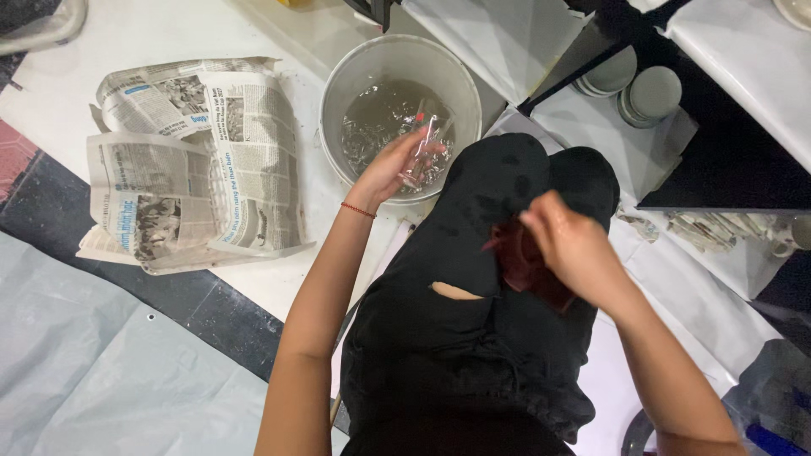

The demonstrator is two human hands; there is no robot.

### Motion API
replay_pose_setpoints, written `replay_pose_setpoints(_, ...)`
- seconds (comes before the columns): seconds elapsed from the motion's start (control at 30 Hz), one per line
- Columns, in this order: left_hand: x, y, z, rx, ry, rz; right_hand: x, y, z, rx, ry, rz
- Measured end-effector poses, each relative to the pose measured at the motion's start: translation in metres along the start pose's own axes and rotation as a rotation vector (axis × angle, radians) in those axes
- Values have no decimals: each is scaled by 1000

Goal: The person washes and dries several clear drinking glasses using a bucket of water and a maroon cloth. They rinse each glass in the bucket, wipe it dry with the cloth, and place it on a nearby shelf.

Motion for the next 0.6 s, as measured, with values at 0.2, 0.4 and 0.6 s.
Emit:
replay_pose_setpoints(0.2,7,-3,20,-22,-67,-29,-36,59,-23,507,214,-484)
replay_pose_setpoints(0.4,24,-13,41,-54,-220,10,-104,93,-82,402,487,-809)
replay_pose_setpoints(0.6,29,9,35,35,-248,72,-119,94,-134,274,569,-1061)
Point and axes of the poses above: each hand's wrist, its own z-axis away from the middle knuckle, its own y-axis out of the back of the hand, x = y × z, the point moved 5 cm from there along -z, towards the middle knuckle, and after that the axes turned 6 degrees about z, right-handed, at the moved point
